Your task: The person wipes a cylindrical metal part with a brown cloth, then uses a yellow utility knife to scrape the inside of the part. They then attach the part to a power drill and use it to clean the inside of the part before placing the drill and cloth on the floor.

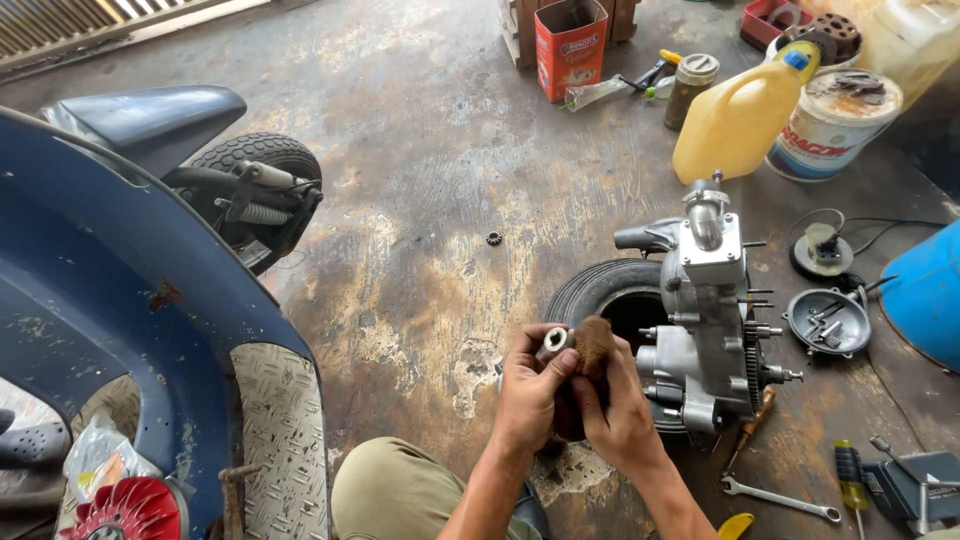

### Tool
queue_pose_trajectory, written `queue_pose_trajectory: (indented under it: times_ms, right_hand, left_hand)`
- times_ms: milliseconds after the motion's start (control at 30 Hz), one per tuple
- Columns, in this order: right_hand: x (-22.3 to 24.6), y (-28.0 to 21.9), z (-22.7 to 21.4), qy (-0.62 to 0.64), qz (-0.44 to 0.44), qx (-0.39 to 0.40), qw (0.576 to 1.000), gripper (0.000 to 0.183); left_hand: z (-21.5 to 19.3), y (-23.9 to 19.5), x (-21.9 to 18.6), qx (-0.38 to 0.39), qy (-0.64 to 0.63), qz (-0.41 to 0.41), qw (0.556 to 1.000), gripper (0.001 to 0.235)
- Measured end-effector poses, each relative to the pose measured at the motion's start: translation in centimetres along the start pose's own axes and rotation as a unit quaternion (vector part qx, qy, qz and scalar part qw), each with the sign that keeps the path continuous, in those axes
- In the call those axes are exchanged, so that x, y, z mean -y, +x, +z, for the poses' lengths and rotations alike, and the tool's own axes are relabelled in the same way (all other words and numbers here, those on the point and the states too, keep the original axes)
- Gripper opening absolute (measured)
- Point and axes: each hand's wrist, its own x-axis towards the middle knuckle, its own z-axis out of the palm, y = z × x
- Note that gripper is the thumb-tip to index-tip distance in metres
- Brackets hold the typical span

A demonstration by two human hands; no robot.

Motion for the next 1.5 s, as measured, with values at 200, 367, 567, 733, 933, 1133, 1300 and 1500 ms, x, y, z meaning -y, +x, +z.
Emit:
queue_pose_trajectory:
  times_ms: [200, 367, 567, 733, 933, 1133, 1300, 1500]
  right_hand:
    - [-6.7, -2.5, 1.4, -0.014, -0.014, -0.092, 0.996, 0.032]
    - [-4.0, -2.0, 0.0, 0.033, 0.094, -0.107, 0.989, 0.026]
    - [-3.6, -1.0, 0.4, 0.091, 0.087, -0.083, 0.989, 0.032]
    - [-2.5, -0.2, -0.5, 0.180, 0.183, -0.073, 0.964, 0.032]
    - [-1.3, 0.2, -0.6, 0.199, 0.112, -0.039, 0.973, 0.030]
    - [-1.5, 0.7, -1.8, 0.241, 0.242, -0.060, 0.938, 0.030]
    - [-1.9, 0.5, -1.6, 0.293, 0.264, -0.093, 0.914, 0.058]
    - [-2.9, -0.4, -2.1, 0.334, 0.220, -0.112, 0.910, 0.049]
  left_hand:
    - [0.0, -0.5, 0.8, 0.070, 0.030, 0.004, 0.997, 0.034]
    - [1.0, -1.2, 0.7, 0.105, 0.013, 0.007, 0.994, 0.034]
    - [1.3, -0.7, 0.0, 0.074, 0.103, 0.055, 0.990, 0.030]
    - [1.2, -0.8, 0.7, 0.068, 0.151, 0.048, 0.985, 0.032]
    - [0.1, -0.5, 0.9, 0.083, 0.098, 0.034, 0.991, 0.037]
    - [0.6, -0.2, 1.9, 0.125, 0.075, 0.073, 0.987, 0.041]
    - [0.2, 0.7, 2.0, 0.038, -0.086, 0.024, 0.995, 0.043]
    - [-0.3, 0.5, 1.6, 0.040, -0.117, -0.002, 0.992, 0.044]
